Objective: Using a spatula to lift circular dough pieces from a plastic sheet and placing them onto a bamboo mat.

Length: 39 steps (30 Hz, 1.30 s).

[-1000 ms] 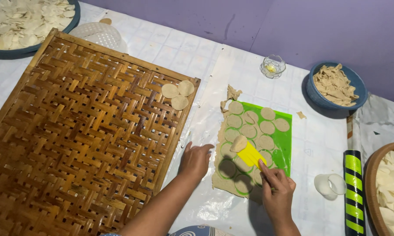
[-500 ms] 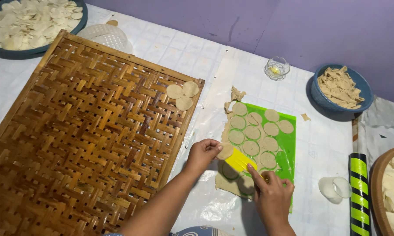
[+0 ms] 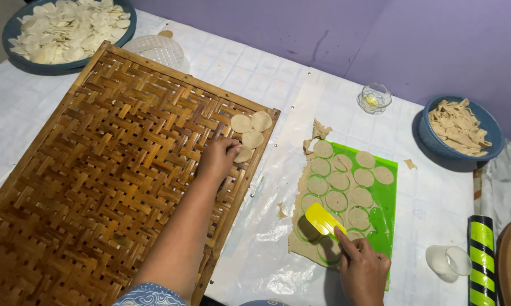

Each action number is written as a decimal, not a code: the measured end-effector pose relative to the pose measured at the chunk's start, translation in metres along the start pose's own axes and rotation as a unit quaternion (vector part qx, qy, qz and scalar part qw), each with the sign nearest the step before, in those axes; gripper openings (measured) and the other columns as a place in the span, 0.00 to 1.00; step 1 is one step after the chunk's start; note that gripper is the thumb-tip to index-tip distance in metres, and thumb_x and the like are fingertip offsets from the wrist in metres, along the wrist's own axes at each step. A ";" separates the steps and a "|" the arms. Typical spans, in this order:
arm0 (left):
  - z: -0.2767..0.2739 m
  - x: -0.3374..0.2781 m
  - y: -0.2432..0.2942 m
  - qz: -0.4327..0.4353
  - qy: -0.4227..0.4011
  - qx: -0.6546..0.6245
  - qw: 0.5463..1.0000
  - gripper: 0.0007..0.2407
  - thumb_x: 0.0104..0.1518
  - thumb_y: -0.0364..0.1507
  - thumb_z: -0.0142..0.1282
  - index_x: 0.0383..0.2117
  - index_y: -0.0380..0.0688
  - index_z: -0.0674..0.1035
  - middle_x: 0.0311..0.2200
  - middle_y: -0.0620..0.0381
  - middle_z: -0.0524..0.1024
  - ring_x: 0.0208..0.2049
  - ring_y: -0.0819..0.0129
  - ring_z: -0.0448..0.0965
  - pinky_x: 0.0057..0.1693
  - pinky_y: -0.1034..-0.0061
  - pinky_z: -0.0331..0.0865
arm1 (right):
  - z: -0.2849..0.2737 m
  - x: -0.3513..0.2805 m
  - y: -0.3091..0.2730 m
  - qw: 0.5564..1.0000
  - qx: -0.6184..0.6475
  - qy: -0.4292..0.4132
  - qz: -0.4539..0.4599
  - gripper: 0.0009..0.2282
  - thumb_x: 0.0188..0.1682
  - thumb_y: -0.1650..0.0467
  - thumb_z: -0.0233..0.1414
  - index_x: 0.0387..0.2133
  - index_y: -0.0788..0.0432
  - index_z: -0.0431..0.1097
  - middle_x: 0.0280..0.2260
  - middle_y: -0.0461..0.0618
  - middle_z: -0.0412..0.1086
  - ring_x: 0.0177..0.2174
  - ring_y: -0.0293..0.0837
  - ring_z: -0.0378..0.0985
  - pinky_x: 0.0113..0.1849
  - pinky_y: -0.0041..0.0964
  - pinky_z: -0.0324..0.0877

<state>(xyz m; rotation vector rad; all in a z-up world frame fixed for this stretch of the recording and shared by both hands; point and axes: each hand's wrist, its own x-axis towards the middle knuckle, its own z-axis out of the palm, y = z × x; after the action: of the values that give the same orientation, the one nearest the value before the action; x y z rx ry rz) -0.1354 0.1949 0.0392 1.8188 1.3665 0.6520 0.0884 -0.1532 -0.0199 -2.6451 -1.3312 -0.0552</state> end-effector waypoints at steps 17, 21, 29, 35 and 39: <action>0.024 0.032 -0.041 0.115 0.221 0.124 0.960 0.14 0.59 0.25 0.56 0.51 0.43 0.82 0.39 0.45 0.76 0.35 0.47 0.76 0.43 0.59 0.70 | -0.019 0.027 0.048 0.993 -0.002 0.031 0.111 0.20 0.48 0.69 0.54 0.52 0.32 0.75 0.30 0.41 0.71 0.29 0.40 0.73 0.43 0.40 0.57; 0.024 0.004 -0.011 0.161 0.251 0.112 0.948 0.19 0.59 0.22 0.58 0.58 0.36 0.75 0.51 0.43 0.68 0.46 0.50 0.70 0.53 0.59 0.65 | 0.003 0.066 0.100 0.974 -0.085 0.047 0.206 0.12 0.55 0.59 0.50 0.48 0.33 0.78 0.34 0.49 0.73 0.26 0.51 0.73 0.40 0.48 0.59; 0.075 -0.058 0.006 0.221 0.139 0.024 0.965 0.17 0.56 0.24 0.61 0.53 0.42 0.78 0.60 0.40 0.64 0.61 0.37 0.67 0.63 0.47 0.63 | -0.002 0.137 0.111 0.961 -0.142 -0.100 0.215 0.22 0.55 0.66 0.43 0.60 0.22 0.66 0.45 0.44 0.72 0.45 0.49 0.80 0.48 0.50 0.53; 0.073 -0.089 0.017 0.177 0.075 -0.016 0.981 0.17 0.58 0.25 0.59 0.55 0.44 0.77 0.61 0.39 0.63 0.64 0.38 0.64 0.65 0.46 0.60 | -0.002 0.148 0.104 0.959 -0.125 -0.131 0.220 0.22 0.55 0.67 0.42 0.60 0.26 0.67 0.45 0.47 0.71 0.46 0.52 0.80 0.50 0.51 0.51; 0.077 -0.101 0.031 0.158 0.042 -0.060 0.985 0.17 0.58 0.24 0.59 0.54 0.45 0.77 0.61 0.37 0.62 0.65 0.36 0.62 0.66 0.47 0.59 | 0.042 0.158 0.131 0.962 -0.017 -0.063 0.267 0.20 0.54 0.68 0.48 0.57 0.27 0.71 0.42 0.46 0.71 0.43 0.51 0.81 0.48 0.49 0.54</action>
<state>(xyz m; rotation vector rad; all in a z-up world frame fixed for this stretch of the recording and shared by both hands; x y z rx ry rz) -0.0890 0.0735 0.0241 1.9453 1.0717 0.9663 0.2859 -0.0968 -0.0621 -2.9798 -0.6049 0.1661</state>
